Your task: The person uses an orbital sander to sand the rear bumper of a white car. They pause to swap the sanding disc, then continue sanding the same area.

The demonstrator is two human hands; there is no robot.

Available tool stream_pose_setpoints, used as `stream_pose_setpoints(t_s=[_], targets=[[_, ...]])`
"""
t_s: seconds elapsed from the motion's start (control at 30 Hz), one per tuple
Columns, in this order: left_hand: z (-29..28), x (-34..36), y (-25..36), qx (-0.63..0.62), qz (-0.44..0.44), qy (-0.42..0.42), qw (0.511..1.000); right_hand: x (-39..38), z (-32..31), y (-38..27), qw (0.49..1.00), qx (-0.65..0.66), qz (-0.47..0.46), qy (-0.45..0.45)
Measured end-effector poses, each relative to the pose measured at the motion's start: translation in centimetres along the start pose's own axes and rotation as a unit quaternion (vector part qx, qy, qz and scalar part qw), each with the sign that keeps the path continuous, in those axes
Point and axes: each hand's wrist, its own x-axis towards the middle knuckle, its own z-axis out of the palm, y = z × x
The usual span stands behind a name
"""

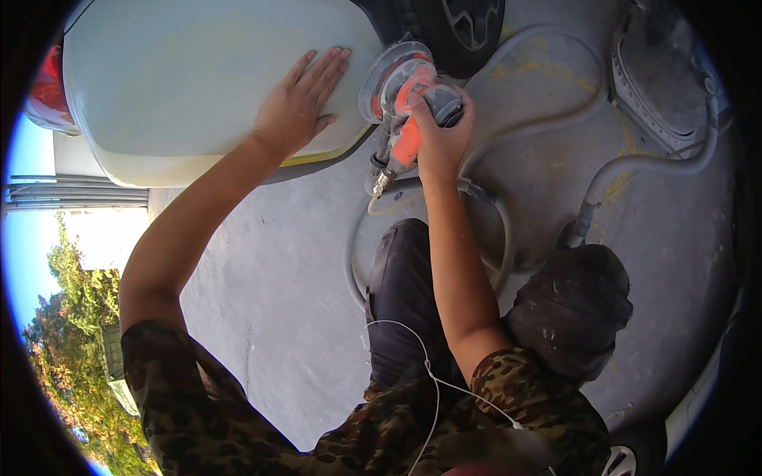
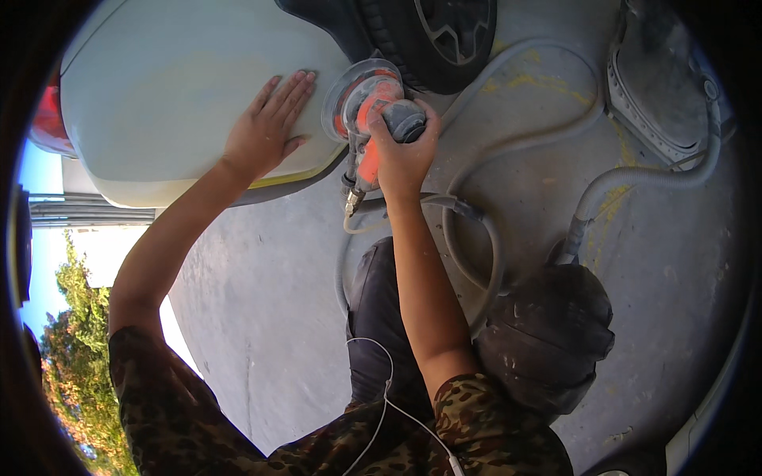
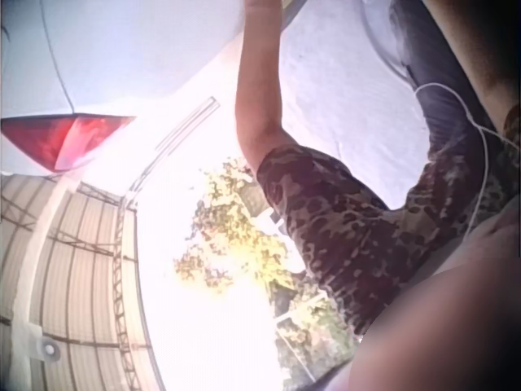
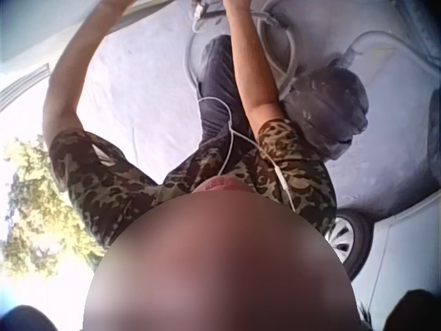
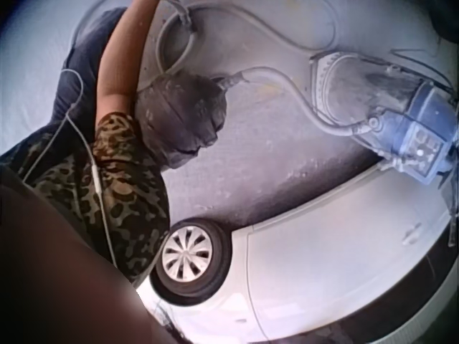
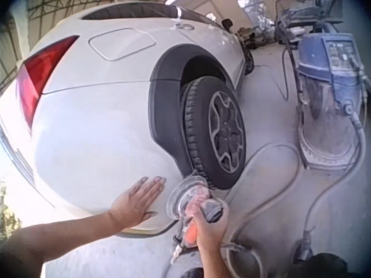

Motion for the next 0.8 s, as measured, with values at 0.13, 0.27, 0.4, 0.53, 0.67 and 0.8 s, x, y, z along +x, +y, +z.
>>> stream_pose_setpoints(t_s=[0.13,0.27,0.4,0.53,0.67,0.8], targets=[[1.9,-3.6,3.0,-0.019,0.060,-0.044,0.997,-0.6,0.6,0.1,0.998,-0.054,-0.018,-0.040],[3.6,-11.2,6.4,-0.200,0.115,-0.084,0.969,-2.3,3.5,0.4,0.991,-0.070,-0.042,-0.104],[4.0,-19.6,9.9,-0.301,0.093,-0.109,0.943,-2.9,6.7,0.1,0.972,-0.113,-0.169,-0.118],[4.3,-23.9,12.5,-0.348,-0.006,-0.095,0.933,-1.4,6.7,0.0,0.983,-0.083,-0.118,-0.115],[5.2,-22.9,10.2,-0.261,-0.129,0.046,0.956,-2.4,5.9,0.6,0.992,-0.058,-0.025,-0.112],[6.2,-19.8,3.7,-0.120,-0.272,0.250,0.922,-4.9,6.9,0.6,0.977,-0.103,-0.131,-0.131]])
